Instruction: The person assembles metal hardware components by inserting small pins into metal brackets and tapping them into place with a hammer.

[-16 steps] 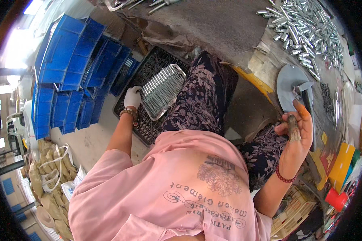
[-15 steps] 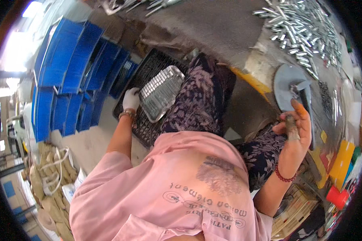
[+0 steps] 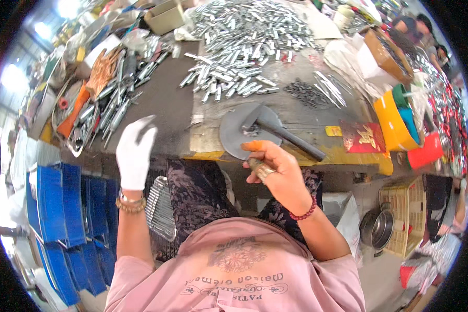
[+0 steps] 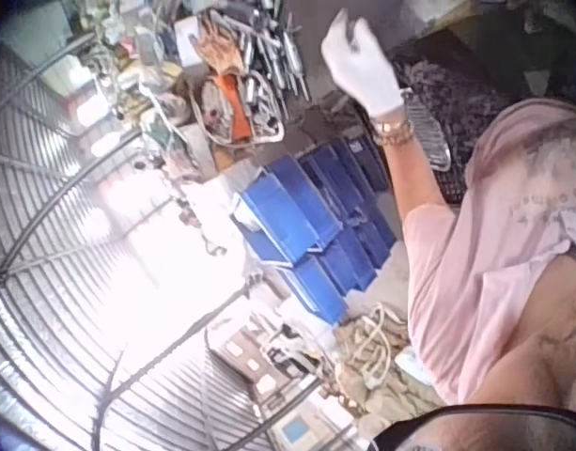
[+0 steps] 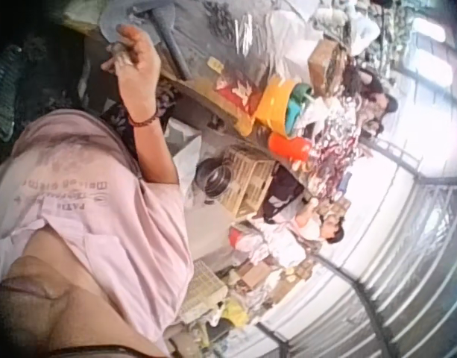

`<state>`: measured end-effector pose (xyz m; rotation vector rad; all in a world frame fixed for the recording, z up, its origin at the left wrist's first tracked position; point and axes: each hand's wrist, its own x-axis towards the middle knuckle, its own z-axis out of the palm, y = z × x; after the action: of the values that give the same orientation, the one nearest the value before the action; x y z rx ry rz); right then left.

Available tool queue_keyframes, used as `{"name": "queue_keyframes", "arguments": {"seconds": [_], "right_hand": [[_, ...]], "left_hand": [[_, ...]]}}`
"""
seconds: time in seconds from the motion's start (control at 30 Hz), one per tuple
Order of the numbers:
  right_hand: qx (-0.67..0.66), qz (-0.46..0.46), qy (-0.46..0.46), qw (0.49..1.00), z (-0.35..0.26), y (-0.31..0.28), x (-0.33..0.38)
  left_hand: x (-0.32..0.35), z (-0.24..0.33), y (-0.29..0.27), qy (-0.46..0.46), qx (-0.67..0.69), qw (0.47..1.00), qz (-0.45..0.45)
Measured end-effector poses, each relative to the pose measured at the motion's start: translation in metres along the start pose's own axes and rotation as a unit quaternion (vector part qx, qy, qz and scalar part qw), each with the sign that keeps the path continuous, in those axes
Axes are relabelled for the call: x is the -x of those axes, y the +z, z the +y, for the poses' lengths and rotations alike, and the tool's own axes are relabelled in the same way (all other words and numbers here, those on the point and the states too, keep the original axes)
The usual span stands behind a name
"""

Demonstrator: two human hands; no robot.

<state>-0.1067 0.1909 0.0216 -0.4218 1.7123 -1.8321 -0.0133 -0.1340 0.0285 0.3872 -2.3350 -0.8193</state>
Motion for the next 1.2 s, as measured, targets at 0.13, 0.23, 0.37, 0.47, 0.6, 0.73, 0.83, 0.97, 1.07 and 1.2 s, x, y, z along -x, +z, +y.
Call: {"name": "queue_keyframes", "arguments": {"seconds": [0.13, 0.23, 0.37, 0.47, 0.6, 0.73, 0.83, 0.97, 1.07, 1.2], "right_hand": [[0.051, -0.027, -0.045, 0.997, -0.008, 0.004, 0.013], [0.176, -0.018, -0.156, 0.972, -0.015, -0.005, 0.018], [0.247, 0.074, -0.189, 0.947, -0.041, -0.048, 0.024], [0.403, 0.194, -0.218, 0.867, -0.054, -0.097, 0.001], [0.551, 0.276, -0.203, 0.761, -0.058, -0.149, -0.053], [0.662, 0.258, -0.151, 0.687, -0.046, -0.177, -0.103], [0.708, 0.225, -0.098, 0.662, -0.049, -0.177, -0.115], [0.725, 0.224, -0.109, 0.642, -0.054, -0.172, -0.108], [0.659, 0.224, -0.122, 0.707, -0.073, -0.151, -0.078], [0.512, 0.108, -0.256, 0.813, -0.065, -0.092, -0.038]], "left_hand": [[-0.059, 0.020, 0.063, 0.070, -0.023, 0.992, -0.106], [-0.084, 0.027, 0.090, 0.072, -0.154, 0.972, -0.164], [-0.097, 0.019, 0.108, 0.093, -0.149, 0.970, -0.169], [-0.089, 0.023, 0.097, 0.014, -0.059, 0.980, -0.192], [-0.067, 0.046, 0.074, -0.159, 0.254, 0.932, -0.206], [-0.037, 0.078, 0.063, -0.204, 0.365, 0.881, -0.220], [-0.018, 0.095, 0.061, -0.215, 0.314, 0.883, -0.275], [0.002, 0.085, 0.070, -0.149, 0.294, 0.900, -0.284], [0.001, 0.080, 0.071, 0.062, 0.160, 0.961, -0.216], [0.001, 0.078, 0.071, 0.088, 0.141, 0.961, -0.222]]}}
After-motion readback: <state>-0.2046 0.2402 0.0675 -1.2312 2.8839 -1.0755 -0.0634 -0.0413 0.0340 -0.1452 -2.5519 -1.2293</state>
